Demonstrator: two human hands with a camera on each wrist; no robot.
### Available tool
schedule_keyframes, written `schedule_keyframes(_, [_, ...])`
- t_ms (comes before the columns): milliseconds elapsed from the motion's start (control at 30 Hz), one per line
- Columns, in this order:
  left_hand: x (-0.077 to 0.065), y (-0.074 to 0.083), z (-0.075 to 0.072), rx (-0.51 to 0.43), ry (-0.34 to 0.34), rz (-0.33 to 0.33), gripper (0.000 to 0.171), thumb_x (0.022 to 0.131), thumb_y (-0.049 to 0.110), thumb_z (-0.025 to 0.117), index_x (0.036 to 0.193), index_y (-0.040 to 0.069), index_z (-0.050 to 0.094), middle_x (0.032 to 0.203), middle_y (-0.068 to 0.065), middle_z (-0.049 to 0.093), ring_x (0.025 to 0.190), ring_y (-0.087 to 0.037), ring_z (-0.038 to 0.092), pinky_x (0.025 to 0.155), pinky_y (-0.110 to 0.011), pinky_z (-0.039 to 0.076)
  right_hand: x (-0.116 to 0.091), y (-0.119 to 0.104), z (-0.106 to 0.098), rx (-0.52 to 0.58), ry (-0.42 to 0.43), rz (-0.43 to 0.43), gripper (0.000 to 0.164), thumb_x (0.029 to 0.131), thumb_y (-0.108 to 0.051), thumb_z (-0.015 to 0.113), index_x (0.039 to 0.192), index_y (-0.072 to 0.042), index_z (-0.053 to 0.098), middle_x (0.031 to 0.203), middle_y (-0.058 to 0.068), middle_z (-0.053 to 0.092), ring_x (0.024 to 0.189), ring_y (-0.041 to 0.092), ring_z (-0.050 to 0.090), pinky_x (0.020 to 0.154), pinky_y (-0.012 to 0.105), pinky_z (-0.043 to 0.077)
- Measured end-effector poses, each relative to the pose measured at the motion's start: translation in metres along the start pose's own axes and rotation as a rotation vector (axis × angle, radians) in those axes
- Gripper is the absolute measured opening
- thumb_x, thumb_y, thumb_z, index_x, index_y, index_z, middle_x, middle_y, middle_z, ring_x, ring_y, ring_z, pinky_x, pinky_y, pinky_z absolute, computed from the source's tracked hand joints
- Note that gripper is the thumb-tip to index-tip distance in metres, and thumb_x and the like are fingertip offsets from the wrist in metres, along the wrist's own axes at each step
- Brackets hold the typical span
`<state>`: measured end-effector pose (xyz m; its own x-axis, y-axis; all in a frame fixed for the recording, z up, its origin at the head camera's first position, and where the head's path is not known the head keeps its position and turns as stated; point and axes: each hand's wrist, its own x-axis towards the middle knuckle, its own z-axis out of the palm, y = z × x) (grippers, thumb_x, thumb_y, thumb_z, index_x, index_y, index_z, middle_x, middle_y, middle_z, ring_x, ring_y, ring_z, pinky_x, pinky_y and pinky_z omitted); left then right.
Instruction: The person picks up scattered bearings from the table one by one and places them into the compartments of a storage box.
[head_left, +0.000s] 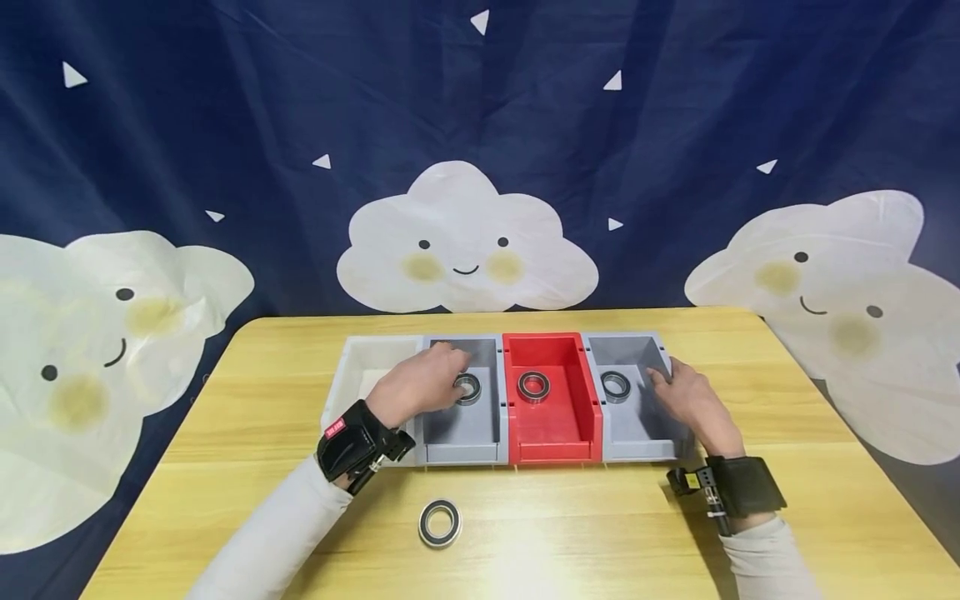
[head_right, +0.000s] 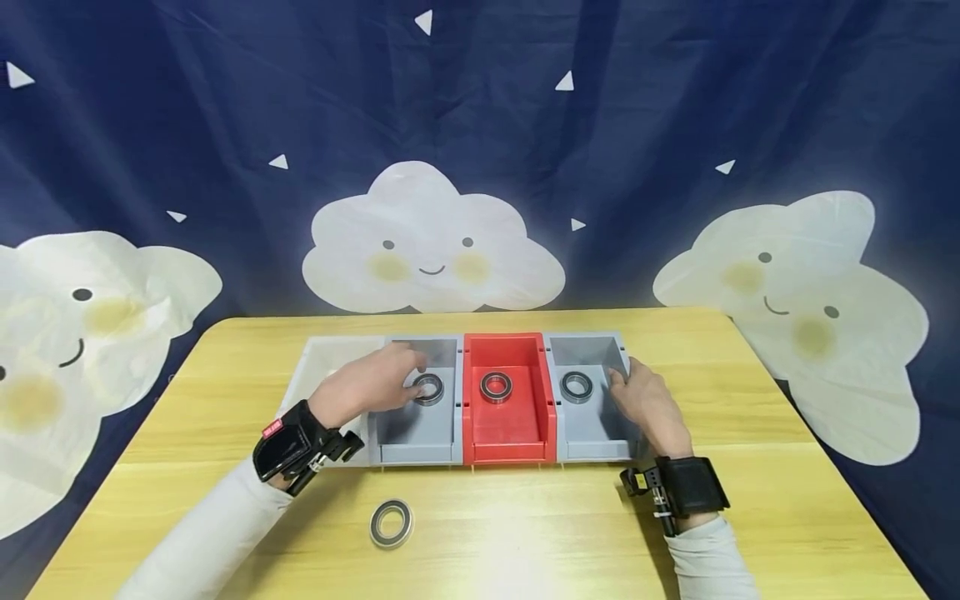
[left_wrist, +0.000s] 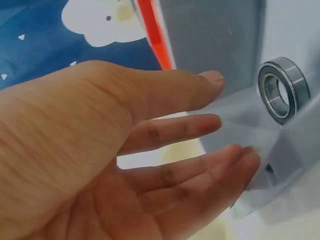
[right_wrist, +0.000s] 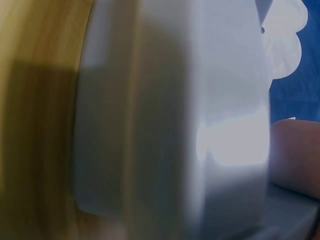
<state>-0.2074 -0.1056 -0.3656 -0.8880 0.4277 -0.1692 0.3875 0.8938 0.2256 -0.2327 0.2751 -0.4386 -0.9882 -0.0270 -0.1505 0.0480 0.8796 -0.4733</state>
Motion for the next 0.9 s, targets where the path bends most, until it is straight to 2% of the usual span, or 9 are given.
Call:
schedule_keyframes(133, [-0.013,0.0,0.001,-0.01,0.024,0.066,0.011,0.092,0.011,0.073,0.093,0.003,0.065,0.089,-0.007,0.061,0.082,-0.02,0.055,0.073,-0.035,0.05,0.0,0.001,-0.001,0.007,-0.011,-0.002,0.046,0.107,-0.028,0.041,0.126,0.013,0.049,0.121,0.041,0.057,0.105,0.049,0.06,0.085,0.059,0.049])
schedule_keyframes(267, [-0.033,0.006,0.004,-0.028,0.034,0.099,0.015,0.092,0.014,0.075,0.098,0.002,0.069,0.093,-0.008,0.064,0.083,-0.017,0.057,0.075,-0.034,0.053,-0.001,0.001,-0.002,-0.004,-0.015,-0.025,0.046,0.107,-0.028,0.04,0.124,0.013,0.05,0.125,0.044,0.055,0.114,0.057,0.057,0.09,0.062,0.048])
schedule_keyframes(400, [-0.057,0.017,0.011,-0.02,0.046,0.138,0.013,0.092,0.018,0.075,0.095,0.006,0.069,0.086,-0.002,0.062,0.074,-0.011,0.054,0.064,-0.028,0.052,-0.001,0.002,-0.004,-0.006,-0.029,-0.037,0.046,0.107,-0.029,0.041,0.124,0.013,0.051,0.128,0.045,0.053,0.118,0.061,0.054,0.092,0.064,0.048])
schedule_keyframes(533, [-0.079,0.028,0.024,0.027,0.043,0.189,0.017,0.089,0.024,0.078,0.092,0.011,0.068,0.081,0.002,0.059,0.066,-0.007,0.051,0.055,-0.024,0.048,0.0,0.002,-0.007,0.0,-0.045,-0.038,0.047,0.107,-0.028,0.041,0.127,0.013,0.05,0.127,0.044,0.054,0.112,0.055,0.058,0.088,0.059,0.049])
schedule_keyframes(700, [-0.097,0.034,0.043,0.122,-0.011,0.18,0.037,0.08,0.036,0.085,0.104,0.013,0.072,0.091,-0.001,0.063,0.076,-0.013,0.057,0.057,-0.031,0.053,0.001,0.004,-0.009,-0.013,-0.05,-0.051,0.049,0.107,-0.028,0.042,0.129,0.015,0.049,0.125,0.045,0.054,0.107,0.052,0.06,0.084,0.056,0.05])
schedule_keyframes(900, [-0.113,0.032,0.065,0.142,-0.063,0.178,0.047,0.07,0.044,0.09,0.102,0.016,0.069,0.093,0.0,0.057,0.08,-0.013,0.052,0.06,-0.03,0.048,0.002,0.006,-0.008,-0.029,-0.056,-0.053,0.05,0.106,-0.029,0.043,0.13,0.015,0.048,0.123,0.044,0.055,0.106,0.051,0.061,0.084,0.056,0.051])
